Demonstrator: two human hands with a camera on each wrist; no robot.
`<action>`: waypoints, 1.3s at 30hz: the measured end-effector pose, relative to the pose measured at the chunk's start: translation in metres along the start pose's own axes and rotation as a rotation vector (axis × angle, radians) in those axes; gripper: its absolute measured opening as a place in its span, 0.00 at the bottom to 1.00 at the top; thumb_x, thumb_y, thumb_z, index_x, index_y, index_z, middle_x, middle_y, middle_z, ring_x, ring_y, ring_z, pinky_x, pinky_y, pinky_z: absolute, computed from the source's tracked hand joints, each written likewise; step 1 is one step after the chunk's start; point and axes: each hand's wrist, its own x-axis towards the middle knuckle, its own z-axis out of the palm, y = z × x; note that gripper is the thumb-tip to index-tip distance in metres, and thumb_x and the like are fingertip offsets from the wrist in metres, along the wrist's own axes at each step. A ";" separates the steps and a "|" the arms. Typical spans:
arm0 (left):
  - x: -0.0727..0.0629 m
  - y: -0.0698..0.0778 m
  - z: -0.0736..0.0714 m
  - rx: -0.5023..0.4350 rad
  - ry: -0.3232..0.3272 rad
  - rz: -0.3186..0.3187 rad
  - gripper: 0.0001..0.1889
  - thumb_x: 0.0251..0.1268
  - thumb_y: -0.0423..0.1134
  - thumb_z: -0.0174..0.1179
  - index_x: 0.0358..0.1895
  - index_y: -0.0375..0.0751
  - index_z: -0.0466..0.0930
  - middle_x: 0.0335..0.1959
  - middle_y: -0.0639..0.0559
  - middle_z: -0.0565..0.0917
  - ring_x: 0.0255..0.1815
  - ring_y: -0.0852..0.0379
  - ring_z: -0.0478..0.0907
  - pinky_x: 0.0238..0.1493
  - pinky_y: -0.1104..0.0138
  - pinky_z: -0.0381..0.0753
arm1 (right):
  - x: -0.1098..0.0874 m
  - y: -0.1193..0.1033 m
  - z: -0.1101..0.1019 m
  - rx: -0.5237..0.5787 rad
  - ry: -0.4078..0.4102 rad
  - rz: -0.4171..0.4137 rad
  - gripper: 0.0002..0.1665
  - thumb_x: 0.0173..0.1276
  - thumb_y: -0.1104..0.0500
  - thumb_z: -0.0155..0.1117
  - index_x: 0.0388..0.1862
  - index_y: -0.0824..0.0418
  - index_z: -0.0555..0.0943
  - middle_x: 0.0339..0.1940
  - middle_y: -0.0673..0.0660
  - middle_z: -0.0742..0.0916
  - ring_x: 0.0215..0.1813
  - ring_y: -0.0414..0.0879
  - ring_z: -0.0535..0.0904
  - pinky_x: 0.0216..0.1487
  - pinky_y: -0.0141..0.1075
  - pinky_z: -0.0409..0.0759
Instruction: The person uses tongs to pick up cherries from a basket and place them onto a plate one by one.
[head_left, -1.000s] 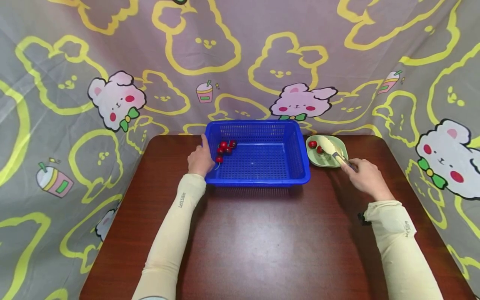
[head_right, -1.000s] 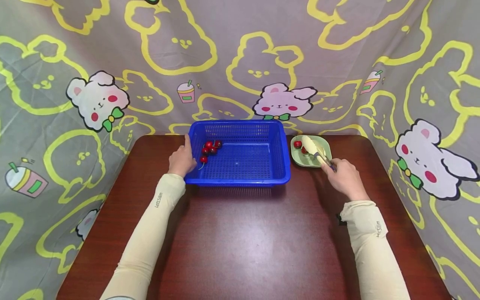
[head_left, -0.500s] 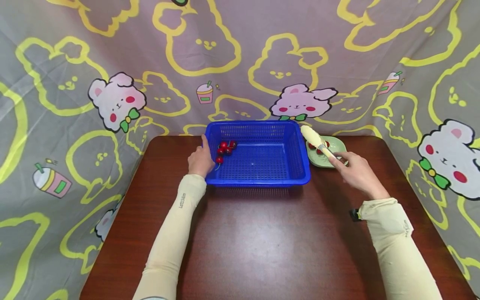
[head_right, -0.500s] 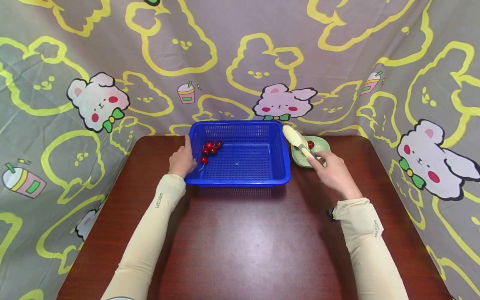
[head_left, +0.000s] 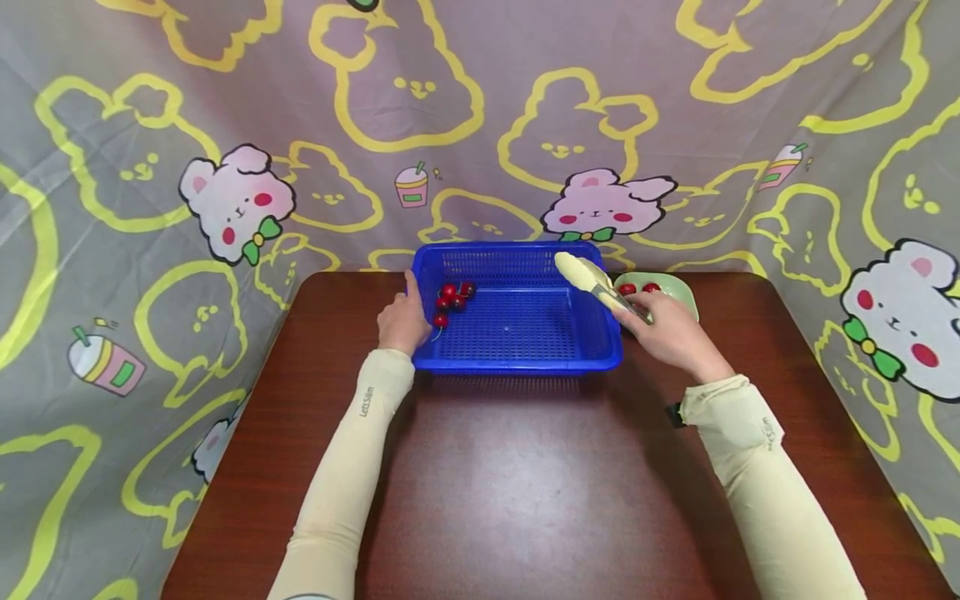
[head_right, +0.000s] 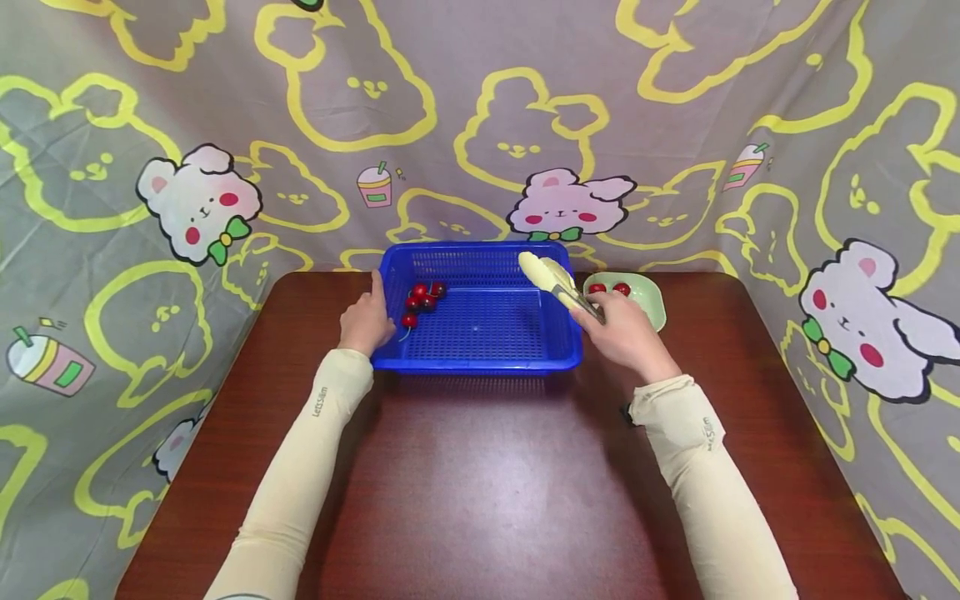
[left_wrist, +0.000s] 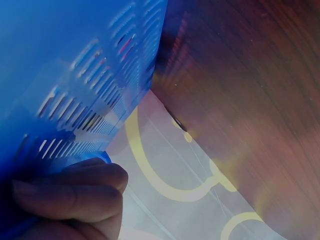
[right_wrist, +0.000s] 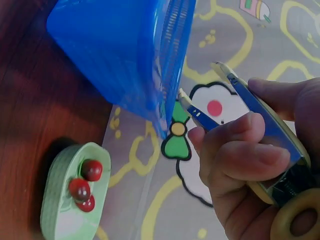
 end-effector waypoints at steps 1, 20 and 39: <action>0.000 0.000 0.000 -0.001 0.001 -0.001 0.56 0.63 0.38 0.68 0.85 0.38 0.36 0.62 0.29 0.79 0.44 0.33 0.84 0.49 0.43 0.84 | 0.002 -0.003 0.002 -0.006 -0.007 -0.002 0.30 0.80 0.46 0.57 0.63 0.71 0.80 0.46 0.68 0.86 0.49 0.62 0.80 0.53 0.56 0.76; 0.000 0.002 0.000 -0.006 0.003 -0.013 0.55 0.64 0.39 0.68 0.85 0.38 0.36 0.62 0.29 0.78 0.45 0.32 0.84 0.51 0.41 0.83 | 0.058 -0.050 0.032 -0.083 -0.151 -0.039 0.30 0.79 0.46 0.58 0.63 0.71 0.80 0.52 0.69 0.86 0.51 0.60 0.79 0.55 0.56 0.77; -0.001 0.001 -0.001 -0.007 -0.005 -0.007 0.55 0.64 0.38 0.67 0.85 0.38 0.36 0.63 0.28 0.78 0.44 0.32 0.84 0.50 0.42 0.84 | 0.090 -0.095 0.059 -0.136 -0.239 -0.079 0.24 0.79 0.44 0.58 0.51 0.65 0.84 0.37 0.59 0.83 0.40 0.53 0.76 0.46 0.47 0.76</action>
